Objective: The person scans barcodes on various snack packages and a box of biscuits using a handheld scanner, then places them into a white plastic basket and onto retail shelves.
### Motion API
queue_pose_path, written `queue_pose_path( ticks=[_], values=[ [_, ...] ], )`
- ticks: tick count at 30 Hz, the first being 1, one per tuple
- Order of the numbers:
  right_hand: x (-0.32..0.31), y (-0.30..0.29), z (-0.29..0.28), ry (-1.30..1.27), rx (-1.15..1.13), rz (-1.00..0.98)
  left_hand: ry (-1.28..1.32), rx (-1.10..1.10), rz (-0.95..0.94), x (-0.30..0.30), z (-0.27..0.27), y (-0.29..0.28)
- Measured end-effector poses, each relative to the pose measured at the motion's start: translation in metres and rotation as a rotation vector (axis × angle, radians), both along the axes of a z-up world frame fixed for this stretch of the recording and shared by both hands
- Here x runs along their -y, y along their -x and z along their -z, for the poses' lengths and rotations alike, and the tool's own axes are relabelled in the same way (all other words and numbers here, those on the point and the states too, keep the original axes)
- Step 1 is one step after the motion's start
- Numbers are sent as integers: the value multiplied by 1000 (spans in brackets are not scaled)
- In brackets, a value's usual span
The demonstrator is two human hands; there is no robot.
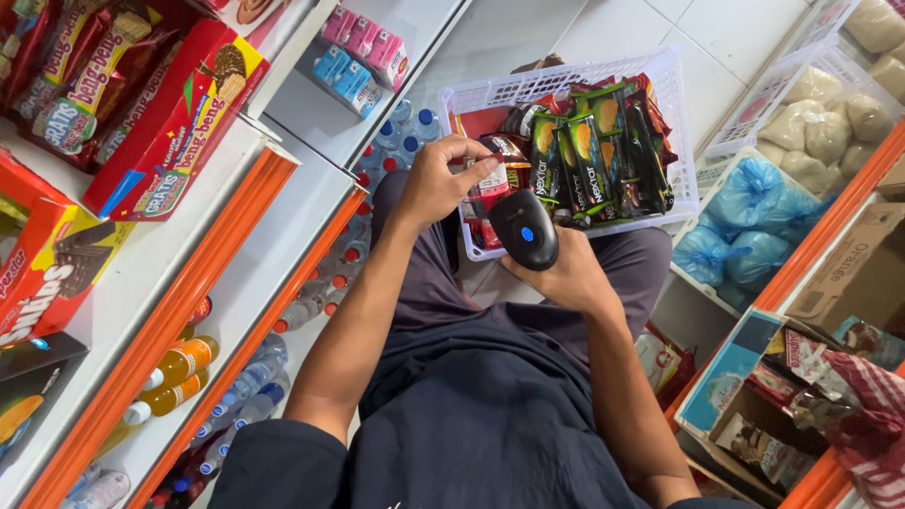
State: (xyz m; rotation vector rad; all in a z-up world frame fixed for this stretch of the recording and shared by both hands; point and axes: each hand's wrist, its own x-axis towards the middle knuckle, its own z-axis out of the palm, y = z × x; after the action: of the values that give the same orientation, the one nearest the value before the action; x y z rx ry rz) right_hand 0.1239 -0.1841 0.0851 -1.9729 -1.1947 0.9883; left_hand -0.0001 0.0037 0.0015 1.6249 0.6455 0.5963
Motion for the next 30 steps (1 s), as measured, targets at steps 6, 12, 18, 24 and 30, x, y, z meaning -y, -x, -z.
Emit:
queue_pose_path(
  ticks=[6, 12, 18, 24, 30],
  values=[
    [2, 3, 8, 28, -2, 33, 17, -2, 10, 1, 9, 2],
    [5, 1, 15, 22, -88, 58, 92, 21, 6, 3, 20, 5],
    [7, -1, 18, 79, -137, 80, 110, 30, 15, 2, 24, 8],
    [8, -2, 17, -71, -106, 63, 147, 106, 53, 2, 29, 9],
    [-3, -4, 29, -330, -1, 241, 367, 193, 135, 13, 34, 6]
  ],
)
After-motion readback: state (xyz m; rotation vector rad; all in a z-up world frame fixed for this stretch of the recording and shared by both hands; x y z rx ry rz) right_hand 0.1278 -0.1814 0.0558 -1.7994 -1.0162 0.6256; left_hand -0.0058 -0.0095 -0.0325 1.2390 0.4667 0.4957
